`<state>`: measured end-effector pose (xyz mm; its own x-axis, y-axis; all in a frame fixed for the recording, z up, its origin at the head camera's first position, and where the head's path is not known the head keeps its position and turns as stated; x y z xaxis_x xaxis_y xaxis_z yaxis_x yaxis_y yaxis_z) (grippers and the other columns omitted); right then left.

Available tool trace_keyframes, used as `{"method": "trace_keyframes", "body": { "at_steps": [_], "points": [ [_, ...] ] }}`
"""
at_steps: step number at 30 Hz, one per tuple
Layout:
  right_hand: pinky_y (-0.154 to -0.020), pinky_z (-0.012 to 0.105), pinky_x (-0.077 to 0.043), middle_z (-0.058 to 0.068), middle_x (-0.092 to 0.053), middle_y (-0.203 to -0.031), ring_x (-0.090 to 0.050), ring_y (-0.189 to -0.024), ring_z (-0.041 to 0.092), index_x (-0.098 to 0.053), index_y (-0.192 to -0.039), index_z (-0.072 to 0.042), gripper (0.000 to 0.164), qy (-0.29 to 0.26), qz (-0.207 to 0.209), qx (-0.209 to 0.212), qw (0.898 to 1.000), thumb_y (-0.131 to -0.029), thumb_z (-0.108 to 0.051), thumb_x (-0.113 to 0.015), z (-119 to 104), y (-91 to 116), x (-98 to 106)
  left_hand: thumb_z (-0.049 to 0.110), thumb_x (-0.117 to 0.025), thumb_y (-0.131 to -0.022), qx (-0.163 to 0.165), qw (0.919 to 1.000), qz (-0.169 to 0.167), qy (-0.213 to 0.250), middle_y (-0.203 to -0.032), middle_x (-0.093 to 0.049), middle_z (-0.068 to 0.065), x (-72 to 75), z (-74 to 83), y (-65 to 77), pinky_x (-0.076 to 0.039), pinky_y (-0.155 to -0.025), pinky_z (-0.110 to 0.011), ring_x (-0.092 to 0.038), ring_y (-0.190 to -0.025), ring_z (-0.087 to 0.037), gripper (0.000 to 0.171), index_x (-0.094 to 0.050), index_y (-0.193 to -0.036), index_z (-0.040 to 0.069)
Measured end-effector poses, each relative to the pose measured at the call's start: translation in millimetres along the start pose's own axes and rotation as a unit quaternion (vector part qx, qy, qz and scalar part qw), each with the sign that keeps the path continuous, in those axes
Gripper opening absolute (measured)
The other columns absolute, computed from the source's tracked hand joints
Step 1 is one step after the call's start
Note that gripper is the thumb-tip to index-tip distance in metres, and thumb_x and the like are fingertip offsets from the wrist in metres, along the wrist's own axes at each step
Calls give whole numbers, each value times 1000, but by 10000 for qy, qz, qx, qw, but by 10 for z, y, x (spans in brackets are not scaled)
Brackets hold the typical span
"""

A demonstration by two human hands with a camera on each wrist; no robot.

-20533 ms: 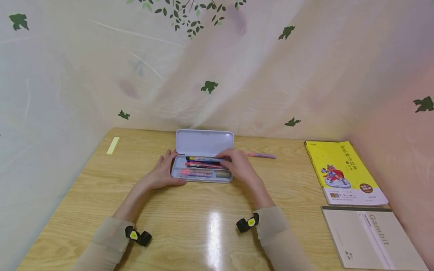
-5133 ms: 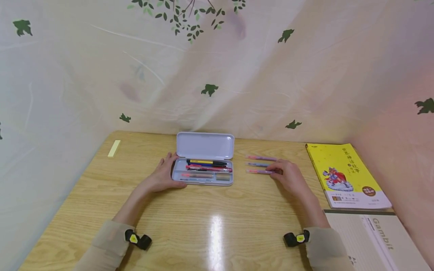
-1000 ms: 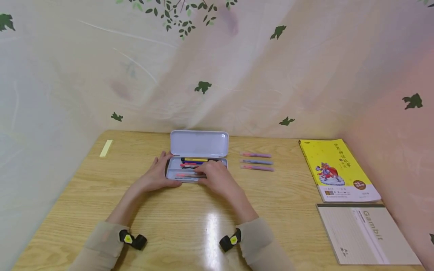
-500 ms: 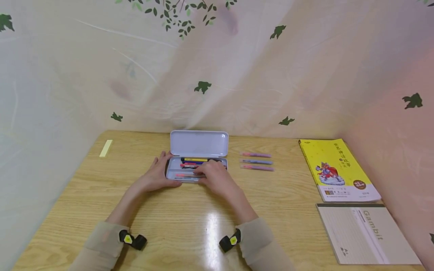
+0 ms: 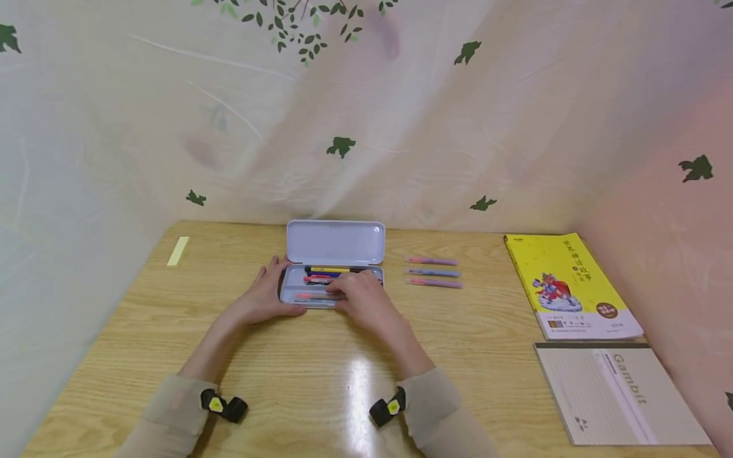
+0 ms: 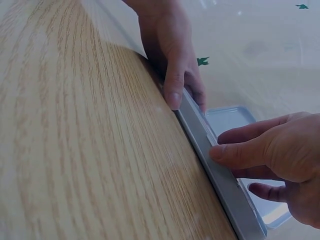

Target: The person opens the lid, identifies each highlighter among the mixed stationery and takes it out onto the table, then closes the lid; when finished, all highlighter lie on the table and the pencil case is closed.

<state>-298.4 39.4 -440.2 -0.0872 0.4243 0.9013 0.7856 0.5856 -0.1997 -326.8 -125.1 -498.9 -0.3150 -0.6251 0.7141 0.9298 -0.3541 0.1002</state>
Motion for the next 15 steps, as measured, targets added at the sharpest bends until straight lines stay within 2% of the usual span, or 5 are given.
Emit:
{"method": "trace_keyframes", "body": {
  "at_steps": [15],
  "points": [
    [-86,34,-60,0,-80,-103,-72,-95,15,-81,-106,-14,21,-497,-102,-53,9987,-86,-8,-81,12,8,-18,39,-87,-78,20,10000,-28,45,-171,-14,-27,-2,-7,6,1,-130,-63,3,-161,-46,109,-22,-160,9]
  ]
}}
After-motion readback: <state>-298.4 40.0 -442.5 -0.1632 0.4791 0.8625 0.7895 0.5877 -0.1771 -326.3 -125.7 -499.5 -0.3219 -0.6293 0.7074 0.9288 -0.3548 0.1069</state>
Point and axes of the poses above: each hand's wrist, its own y-axis away from the middle knuckle, its own x-axis out of the back of the hand, z = x × y, the point moved 10 cm from there along -y, towards the middle knuckle
